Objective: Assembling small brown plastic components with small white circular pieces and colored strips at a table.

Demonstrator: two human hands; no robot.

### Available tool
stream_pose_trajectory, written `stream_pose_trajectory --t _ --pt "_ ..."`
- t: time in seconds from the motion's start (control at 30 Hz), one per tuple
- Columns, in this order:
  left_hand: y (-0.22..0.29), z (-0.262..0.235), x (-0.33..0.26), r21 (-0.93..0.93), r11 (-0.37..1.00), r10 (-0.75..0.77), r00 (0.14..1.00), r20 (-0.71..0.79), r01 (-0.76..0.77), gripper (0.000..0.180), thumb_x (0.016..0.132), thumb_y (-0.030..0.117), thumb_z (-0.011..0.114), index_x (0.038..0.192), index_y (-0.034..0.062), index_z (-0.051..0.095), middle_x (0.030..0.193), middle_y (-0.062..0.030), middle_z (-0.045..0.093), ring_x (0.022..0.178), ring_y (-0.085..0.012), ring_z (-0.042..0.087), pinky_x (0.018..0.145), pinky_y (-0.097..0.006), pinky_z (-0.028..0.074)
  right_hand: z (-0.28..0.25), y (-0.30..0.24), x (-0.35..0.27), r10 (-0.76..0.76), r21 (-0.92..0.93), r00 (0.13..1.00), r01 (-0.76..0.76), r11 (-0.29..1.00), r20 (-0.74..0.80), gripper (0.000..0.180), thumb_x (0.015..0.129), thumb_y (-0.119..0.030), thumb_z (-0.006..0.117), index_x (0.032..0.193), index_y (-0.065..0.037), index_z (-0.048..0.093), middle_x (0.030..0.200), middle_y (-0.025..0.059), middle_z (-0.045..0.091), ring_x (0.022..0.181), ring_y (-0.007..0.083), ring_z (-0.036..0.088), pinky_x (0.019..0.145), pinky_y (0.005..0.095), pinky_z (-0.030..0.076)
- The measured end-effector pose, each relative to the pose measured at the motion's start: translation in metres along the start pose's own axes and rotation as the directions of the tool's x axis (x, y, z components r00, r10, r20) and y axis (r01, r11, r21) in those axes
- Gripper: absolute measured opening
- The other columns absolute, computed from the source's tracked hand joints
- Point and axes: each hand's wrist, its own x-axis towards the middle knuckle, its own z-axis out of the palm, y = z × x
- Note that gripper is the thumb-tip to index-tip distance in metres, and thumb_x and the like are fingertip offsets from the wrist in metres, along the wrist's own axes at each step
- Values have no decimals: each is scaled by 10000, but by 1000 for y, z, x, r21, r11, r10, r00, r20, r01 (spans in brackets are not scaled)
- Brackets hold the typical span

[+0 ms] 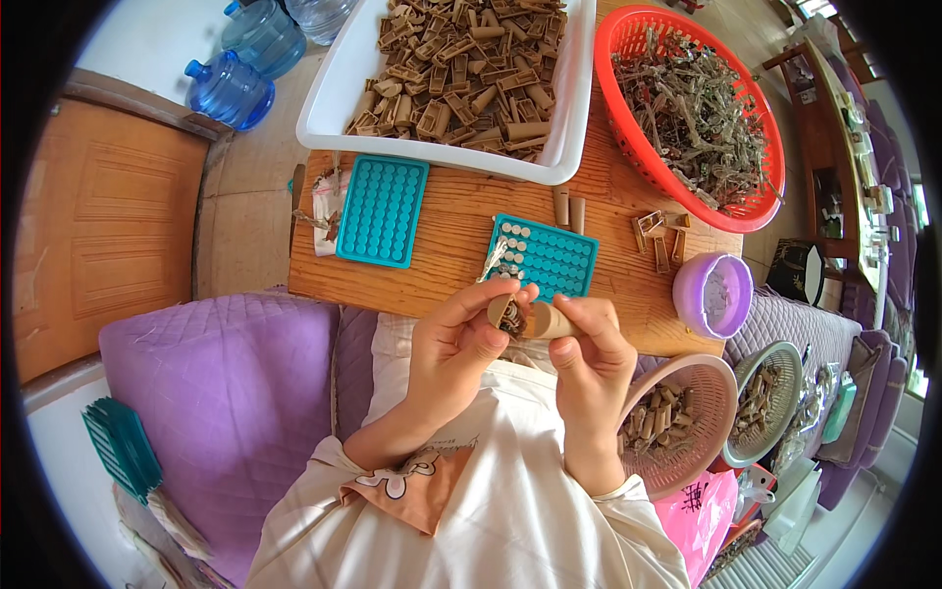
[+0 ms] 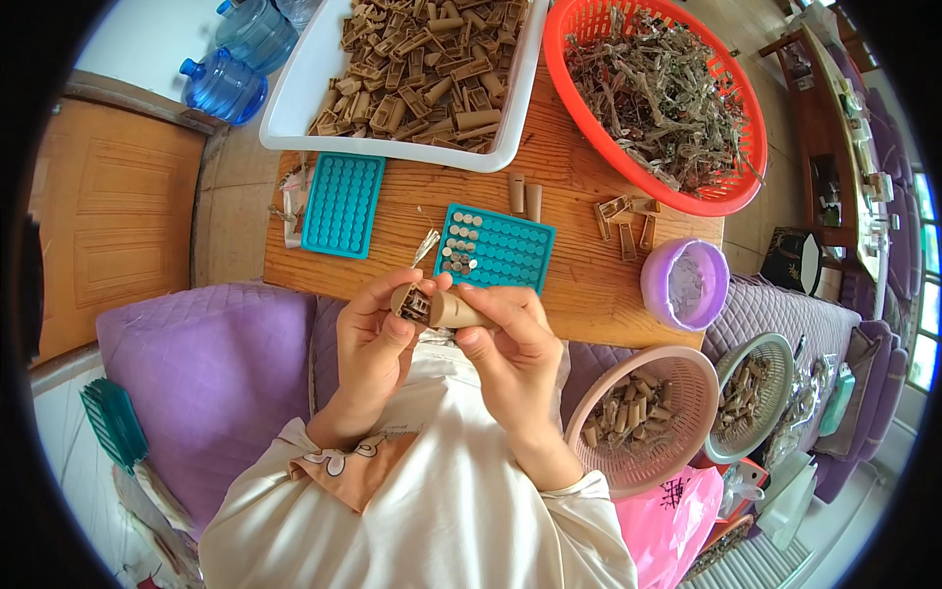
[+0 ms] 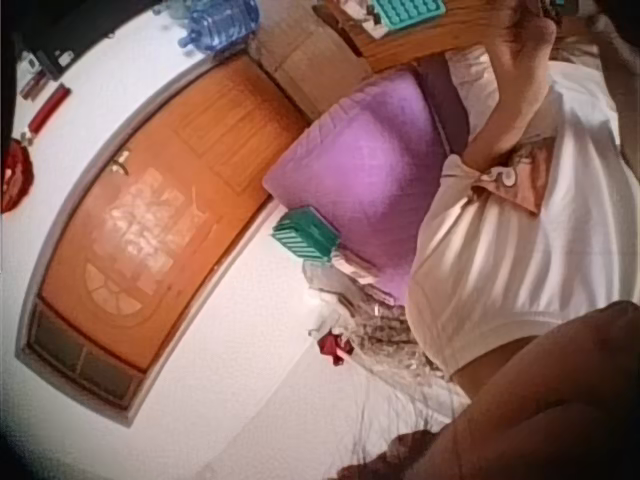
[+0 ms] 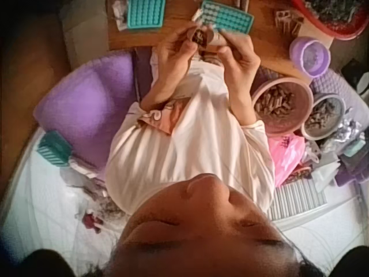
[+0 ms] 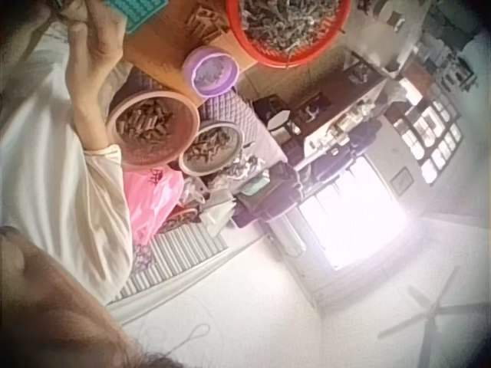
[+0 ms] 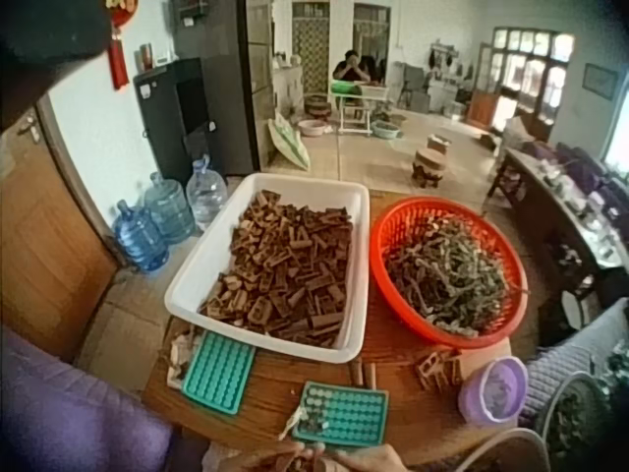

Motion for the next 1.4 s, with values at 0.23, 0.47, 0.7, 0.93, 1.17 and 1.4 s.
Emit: stream_pose_trajectory --t 0.23,0.47,0.7,0.93,1.17,1.4 --pt "-5 6 0 1 999 45 999 -4 -45 373 802 83 561 1132 -35 431 1109 -144 510 1097 -204 454 923 -310 371 23 8 -9 66 73 991 -58 996 -117 270 799 15 535 1068 18 517 1040 120 541 965 168 519 853 280 398" --pt "-11 10 -3 -57 996 62 997 -38 -64 361 805 69 553 1129 -31 431 1132 -151 498 1108 -209 445 936 -315 360 20 19 -15 -5 141 991 24 990 -134 229 817 -31 530 1042 12 528 1039 122 545 966 182 520 864 296 390" --pt "-12 11 -2 -12 995 99 995 -27 -100 350 812 47 536 1134 -34 425 1146 -154 491 1100 -202 451 931 -309 362 20 25 -17 -18 48 988 25 999 -153 232 804 0 537 1035 12 532 1039 121 545 952 183 524 848 296 399" --pt "-12 14 -3 96 995 26 1000 3 -26 353 826 51 520 1151 -37 415 1156 -148 485 1031 -159 492 888 -277 390 17 30 -20 -42 149 980 72 986 -193 236 796 11 543 1032 15 532 1028 124 550 937 178 528 827 287 415" --pt "-14 14 -1 65 998 12 1000 23 -13 347 830 57 516 1151 -37 420 1166 -144 477 1024 -150 492 882 -265 388 16 22 -19 -61 56 968 77 995 -245 216 806 -41 550 1010 22 523 991 121 572 904 162 547 812 278 438" --pt "-13 18 -1 165 986 10 1000 -9 -9 372 826 88 533 1159 -33 419 1115 -121 505 1001 -138 498 864 -251 392 9 21 -16 82 -24 981 -87 996 -177 243 741 49 591 977 27 535 993 113 557 889 172 547 754 262 452"
